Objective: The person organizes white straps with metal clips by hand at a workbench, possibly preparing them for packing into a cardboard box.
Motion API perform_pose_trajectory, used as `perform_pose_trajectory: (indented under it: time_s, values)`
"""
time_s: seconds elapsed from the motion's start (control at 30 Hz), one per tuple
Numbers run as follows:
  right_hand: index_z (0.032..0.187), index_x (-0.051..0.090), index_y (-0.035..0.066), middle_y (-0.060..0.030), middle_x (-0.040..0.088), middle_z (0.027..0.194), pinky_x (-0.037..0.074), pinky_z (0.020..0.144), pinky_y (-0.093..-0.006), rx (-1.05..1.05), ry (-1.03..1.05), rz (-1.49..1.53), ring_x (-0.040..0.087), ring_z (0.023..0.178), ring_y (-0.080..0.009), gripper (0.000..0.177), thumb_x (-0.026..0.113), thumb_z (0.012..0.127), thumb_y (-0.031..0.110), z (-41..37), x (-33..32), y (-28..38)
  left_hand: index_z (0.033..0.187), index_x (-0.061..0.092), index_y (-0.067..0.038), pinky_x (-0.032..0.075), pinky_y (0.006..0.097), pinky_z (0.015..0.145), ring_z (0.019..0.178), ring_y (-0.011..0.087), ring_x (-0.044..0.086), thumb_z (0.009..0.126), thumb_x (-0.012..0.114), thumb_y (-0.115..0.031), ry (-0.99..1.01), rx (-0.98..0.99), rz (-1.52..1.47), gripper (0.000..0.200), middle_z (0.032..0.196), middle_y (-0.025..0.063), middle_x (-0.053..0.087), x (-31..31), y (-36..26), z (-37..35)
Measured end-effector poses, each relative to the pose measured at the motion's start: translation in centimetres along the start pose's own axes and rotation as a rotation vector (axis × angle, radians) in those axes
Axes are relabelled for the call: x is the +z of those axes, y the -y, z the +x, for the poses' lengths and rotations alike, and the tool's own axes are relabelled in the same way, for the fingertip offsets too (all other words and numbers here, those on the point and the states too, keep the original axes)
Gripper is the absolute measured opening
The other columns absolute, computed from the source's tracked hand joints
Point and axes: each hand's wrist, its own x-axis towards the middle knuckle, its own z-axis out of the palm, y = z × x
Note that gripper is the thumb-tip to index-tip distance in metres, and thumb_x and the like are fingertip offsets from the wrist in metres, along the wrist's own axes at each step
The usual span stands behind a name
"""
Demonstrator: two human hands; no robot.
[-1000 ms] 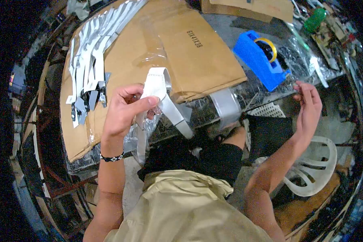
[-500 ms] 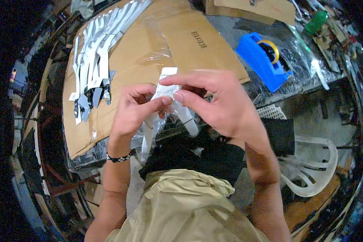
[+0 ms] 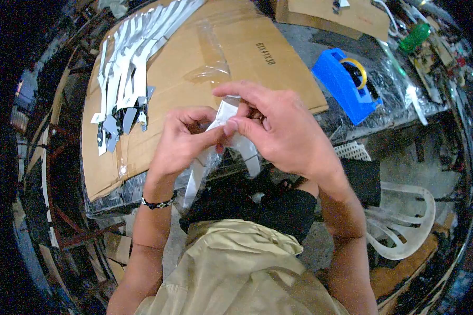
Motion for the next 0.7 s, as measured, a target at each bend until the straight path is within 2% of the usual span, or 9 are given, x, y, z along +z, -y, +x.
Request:
perform_pose_trajectory:
  time_s: [0.2, 0.5, 0.6, 0.67, 0.7]
  values:
    - [0.124, 0.06, 0.003, -0.0147, 0.066, 0.078, 0.05, 0.061, -0.0323, -0.001, -0.008, -0.054, 0.065, 0.065, -0.0236, 0.041, 0.061, 0.083, 0.0, 0.0, 0.0, 0.5, 0.083, 0.073, 0.001, 0.05, 0.0247, 0.058, 0.063, 0.0096, 0.062, 0.086, 0.074, -0.007, -0.006, 0.007, -0.035, 0.008, 0.073, 0.0042, 0.069, 0.1, 0.2, 0.0]
    - [0.122, 0.061, 0.004, -0.0152, 0.067, 0.081, 0.051, 0.063, -0.0349, 0.016, -0.015, -0.139, 0.066, 0.067, -0.028, 0.038, 0.06, 0.085, 0.003, -0.1, -0.1, 0.3, 0.084, 0.073, 0.004, 0.05, 0.0221, 0.059, 0.064, 0.0066, 0.061, 0.086, 0.074, -0.01, 0.004, 0.008, -0.024, 0.014, 0.073, 0.0031, 0.069, 0.2, 0.7, 0.3]
    - [0.121, 0.061, 0.004, -0.0174, 0.068, 0.084, 0.052, 0.067, -0.0387, 0.074, -0.013, -0.149, 0.068, 0.073, -0.0328, 0.035, 0.061, 0.086, 0.007, 0.0, -0.1, 0.7, 0.082, 0.073, 0.002, 0.048, 0.023, 0.057, 0.063, 0.0068, 0.06, 0.085, 0.074, -0.012, -0.005, 0.004, 0.012, 0.014, 0.071, 0.0022, 0.068, 0.1, 0.8, 0.3]
    - [0.123, 0.062, 0.003, -0.0141, 0.069, 0.089, 0.053, 0.067, -0.033, -0.011, -0.045, -0.194, 0.068, 0.075, -0.0234, 0.035, 0.061, 0.087, 0.003, -0.2, 1.0, -0.9, 0.08, 0.072, 0.0, 0.046, 0.0239, 0.055, 0.061, 0.0066, 0.058, 0.086, 0.074, -0.013, 0.015, 0.007, 0.043, 0.015, 0.069, 0.0016, 0.068, 0.1, 0.5, 0.5]
    - [0.123, 0.063, 0.003, -0.0125, 0.069, 0.091, 0.053, 0.067, -0.0301, -0.04, -0.084, -0.251, 0.068, 0.076, -0.0187, 0.036, 0.061, 0.088, 0.001, -0.4, 0.7, -1.3, 0.079, 0.072, -0.001, 0.044, 0.0244, 0.054, 0.061, 0.0065, 0.057, 0.086, 0.074, -0.014, -0.034, -0.012, 0.155, 0.015, 0.068, 0.001, 0.066, 0.3, 0.4, 0.5]
